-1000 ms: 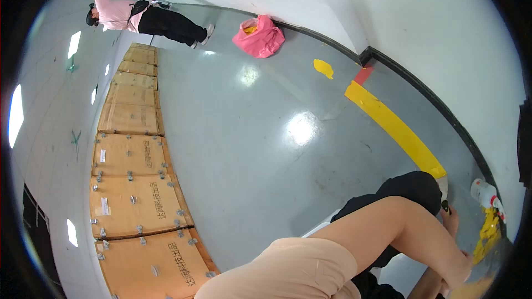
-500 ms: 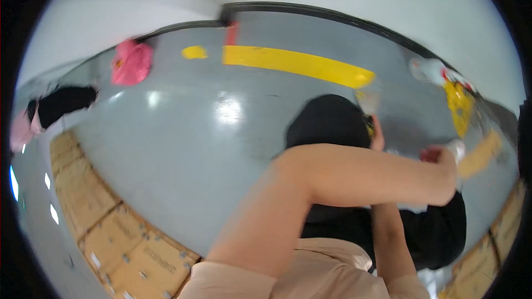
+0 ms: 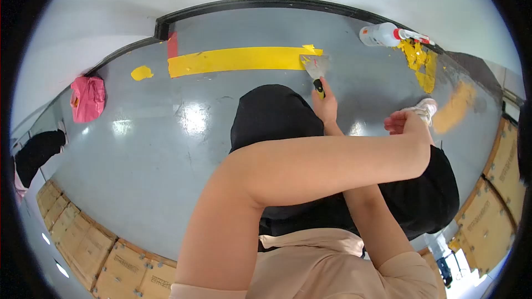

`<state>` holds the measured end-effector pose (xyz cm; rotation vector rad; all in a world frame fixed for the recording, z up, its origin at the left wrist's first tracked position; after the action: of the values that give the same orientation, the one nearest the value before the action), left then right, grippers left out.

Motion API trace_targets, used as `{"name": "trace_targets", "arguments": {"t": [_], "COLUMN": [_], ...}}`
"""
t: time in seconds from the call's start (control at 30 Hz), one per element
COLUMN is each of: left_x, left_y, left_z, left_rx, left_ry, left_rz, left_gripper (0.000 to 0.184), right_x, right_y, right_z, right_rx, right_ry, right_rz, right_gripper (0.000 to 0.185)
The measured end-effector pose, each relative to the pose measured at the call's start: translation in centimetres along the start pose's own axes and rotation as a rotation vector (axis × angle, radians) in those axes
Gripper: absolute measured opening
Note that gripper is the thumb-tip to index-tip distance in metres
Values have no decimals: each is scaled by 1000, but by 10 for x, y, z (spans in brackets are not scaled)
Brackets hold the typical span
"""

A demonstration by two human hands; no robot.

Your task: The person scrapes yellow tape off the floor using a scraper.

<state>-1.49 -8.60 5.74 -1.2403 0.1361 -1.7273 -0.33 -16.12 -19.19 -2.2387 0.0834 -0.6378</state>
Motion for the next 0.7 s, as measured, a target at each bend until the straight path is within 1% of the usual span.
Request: {"name": "trace_targets", "arguments": {"t": [0.1, 0.13, 0.2, 0.3, 0.4, 0.47, 0.57, 0.67, 0.7], "left_x": [0, 0, 1, -43, -3, 10, 14, 1, -3], "left_y": [1, -1, -2, 6, -3, -2, -4, -7, -7], "left_z": [-6, -5, -3, -1, -4, -7, -9, -11, -11], "left_rx": [31, 31, 44, -36, -13, 4, 24, 6, -7], "left_ry": [-26, -28, -34, -112, -20, 16, 35, -4, -22], "left_rz": [-3, 11, 34, -76, 26, 32, 28, 18, 11], "left_gripper": [40, 40, 41, 39, 39, 39, 36, 36, 36], "right_x": [6, 14, 33, 30, -9, -30, -37, 4, 17], "right_y": [-1, -7, -1, 2, 0, -4, -6, -5, 3], "right_z": [8, 1, 19, 16, -4, -19, -20, -12, 3], "right_rx": [-64, -44, -53, -44, -20, -16, 12, 6, -34], "right_ry": [110, -1, 3, -26, -28, -34, -41, -38, -36], "right_rz": [-101, -55, -44, -20, -33, -44, -24, -36, -44], "right_gripper": [46, 48, 48, 47, 47, 47, 47, 50, 51]}}
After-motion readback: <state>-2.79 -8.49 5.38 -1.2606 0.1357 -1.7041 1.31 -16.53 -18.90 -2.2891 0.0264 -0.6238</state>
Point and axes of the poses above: each hand's wrist, its own x-axis away from the middle knuckle, its own y-axis out of the palm, z = x × y, the point moved 7 cm from there along -x, towards the middle knuckle, and after that the axes turned 10 degrees about x, right-handed, at the moved point
